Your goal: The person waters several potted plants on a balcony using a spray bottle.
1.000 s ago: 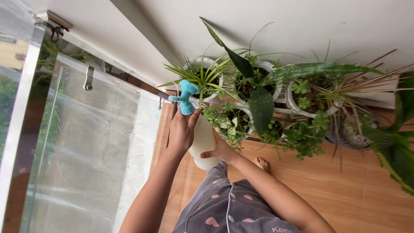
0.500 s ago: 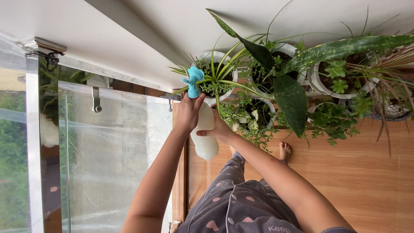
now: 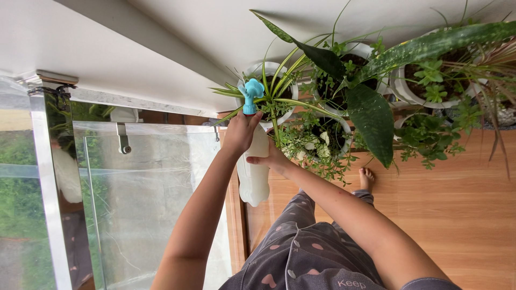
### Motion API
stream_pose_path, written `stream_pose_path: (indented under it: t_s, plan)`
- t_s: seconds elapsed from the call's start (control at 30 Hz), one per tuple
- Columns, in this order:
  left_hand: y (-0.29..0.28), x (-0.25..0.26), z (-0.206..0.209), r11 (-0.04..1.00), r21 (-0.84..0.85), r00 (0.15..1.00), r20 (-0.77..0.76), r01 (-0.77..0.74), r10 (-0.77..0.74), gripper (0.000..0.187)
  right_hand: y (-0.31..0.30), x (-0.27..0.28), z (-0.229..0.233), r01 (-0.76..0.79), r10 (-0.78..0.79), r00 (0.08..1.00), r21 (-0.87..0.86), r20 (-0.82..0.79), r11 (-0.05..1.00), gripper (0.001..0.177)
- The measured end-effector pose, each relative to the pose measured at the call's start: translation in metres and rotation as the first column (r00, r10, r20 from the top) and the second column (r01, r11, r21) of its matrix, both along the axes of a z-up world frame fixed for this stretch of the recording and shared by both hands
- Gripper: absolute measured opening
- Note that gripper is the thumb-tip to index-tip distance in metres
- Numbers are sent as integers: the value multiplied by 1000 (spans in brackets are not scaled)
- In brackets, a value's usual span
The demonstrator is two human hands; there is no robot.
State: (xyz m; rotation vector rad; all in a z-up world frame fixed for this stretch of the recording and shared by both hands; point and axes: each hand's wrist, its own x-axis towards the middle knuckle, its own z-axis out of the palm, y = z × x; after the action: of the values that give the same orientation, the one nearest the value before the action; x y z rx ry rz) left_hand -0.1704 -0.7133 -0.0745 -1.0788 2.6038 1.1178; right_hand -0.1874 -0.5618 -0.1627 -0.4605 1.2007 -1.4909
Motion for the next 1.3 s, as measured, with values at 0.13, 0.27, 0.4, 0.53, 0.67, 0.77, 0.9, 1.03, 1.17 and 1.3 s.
stream_pose_path:
  t_s: [0.13, 0.27, 0.4, 0.53, 0.67, 0.77, 0.9, 1.03, 1.17, 1.3]
  plan:
    - [-6, -5, -13, 1000, 18, 999, 36, 16, -16, 57, -1, 0, -1, 6, -6, 1000, -3, 18, 1000, 110]
    - [-10, -12, -18, 999, 25, 997, 64, 43, -44, 59, -3, -2, -1, 14, -14, 998, -4, 57, 1000, 104]
    - [-15, -20, -20, 998, 24, 995, 83, 62, -63, 60, -6, -6, 3, 22, -22, 998, 13, 51, 1000, 103]
    - [-19, -28, -18, 998, 25, 983, 171, 57, -61, 62, -8, -9, 12, 4, -10, 996, 75, 87, 997, 107]
    - [-26, -33, -17, 999, 16, 973, 225, 44, -47, 64, -12, -11, 24, -27, 11, 995, 157, 103, 987, 108]
    - [-34, -32, -21, 999, 19, 966, 253, 42, -45, 63, -16, -11, 35, -72, 40, 987, 208, 157, 976, 107]
    - [-48, -31, -28, 999, -2, 946, 321, 40, -38, 64, -23, -9, 41, -90, 54, 982, 193, 182, 977, 106]
    - [-59, -25, -36, 995, -14, 947, 310, 94, -85, 59, -29, -1, 40, -72, 45, 978, 129, 203, 989, 105]
    - [-61, -16, -37, 998, 11, 933, 354, 61, -61, 58, -27, 7, 50, -132, 72, 968, 247, 240, 960, 104]
    - [-50, -12, -39, 996, 67, 941, 330, 58, -77, 49, -15, 16, 64, -111, 41, 968, 277, 246, 954, 103]
